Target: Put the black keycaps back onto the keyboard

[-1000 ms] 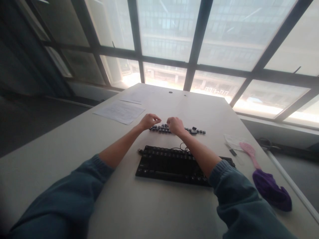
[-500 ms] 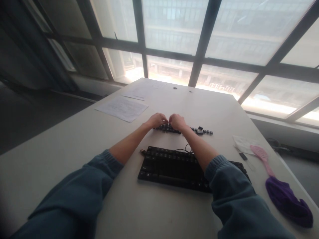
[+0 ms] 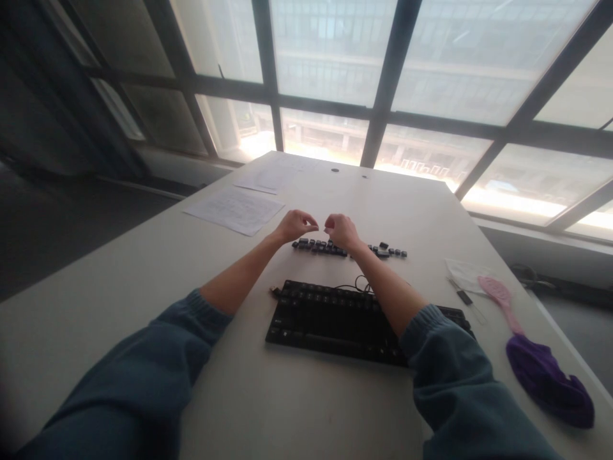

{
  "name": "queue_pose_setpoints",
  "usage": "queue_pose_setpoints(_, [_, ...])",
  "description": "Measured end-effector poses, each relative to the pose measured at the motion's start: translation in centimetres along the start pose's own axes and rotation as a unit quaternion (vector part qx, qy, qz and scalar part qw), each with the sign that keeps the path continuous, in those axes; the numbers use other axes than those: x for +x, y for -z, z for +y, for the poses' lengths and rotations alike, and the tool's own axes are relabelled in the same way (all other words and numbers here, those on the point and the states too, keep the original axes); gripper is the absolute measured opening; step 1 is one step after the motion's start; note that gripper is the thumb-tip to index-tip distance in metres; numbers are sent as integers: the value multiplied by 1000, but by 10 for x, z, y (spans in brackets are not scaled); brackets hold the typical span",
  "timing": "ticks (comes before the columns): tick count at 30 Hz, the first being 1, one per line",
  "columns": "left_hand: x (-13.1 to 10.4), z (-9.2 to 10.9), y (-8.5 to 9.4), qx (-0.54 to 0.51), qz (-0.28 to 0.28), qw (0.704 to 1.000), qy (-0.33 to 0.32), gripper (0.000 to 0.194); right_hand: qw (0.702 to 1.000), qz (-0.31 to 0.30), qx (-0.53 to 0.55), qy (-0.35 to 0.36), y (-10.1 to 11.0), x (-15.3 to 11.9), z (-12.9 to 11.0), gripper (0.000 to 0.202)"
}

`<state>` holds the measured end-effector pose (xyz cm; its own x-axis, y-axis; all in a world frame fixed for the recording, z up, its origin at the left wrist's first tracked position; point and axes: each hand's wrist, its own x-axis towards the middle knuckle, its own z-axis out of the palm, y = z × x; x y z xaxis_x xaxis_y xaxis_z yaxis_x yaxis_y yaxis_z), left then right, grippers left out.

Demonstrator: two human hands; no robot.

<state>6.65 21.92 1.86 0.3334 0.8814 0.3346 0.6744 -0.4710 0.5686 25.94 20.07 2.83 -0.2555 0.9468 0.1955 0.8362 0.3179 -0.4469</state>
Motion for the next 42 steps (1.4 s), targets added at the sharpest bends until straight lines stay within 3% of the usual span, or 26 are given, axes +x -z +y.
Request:
queue_pose_setpoints(3, [-20, 21, 12, -19, 41, 998, -38, 17, 995, 67, 55, 51, 13, -36, -3, 8])
queue_pose_setpoints(6, [-61, 43, 19, -42, 70, 991, -104, 14, 977, 125, 125, 116, 20, -86, -8, 4])
queue_pose_setpoints(11, [-143, 62, 18, -79, 36, 981, -172, 12, 968, 93, 156, 171, 13, -161, -23, 8])
queue_pose_setpoints(15, [-178, 59, 12, -89, 13, 979, -185, 11, 970, 58, 127, 199, -3, -187, -34, 11])
queue_pose_setpoints(22, [-186, 60, 4, -69, -13, 979, -194, 12, 970, 48, 106, 215, -16, -191, -35, 10])
queue_pose_setpoints(34, [-187, 59, 6, -6, 1, 965, -262, 10, 966, 57, 83, 237, -24, -193, -34, 9])
queue_pose_setpoints(42, [-185, 61, 9, 28, -12, 969, -246, 14, 968, 61, 63, 233, -24, -194, -33, 9])
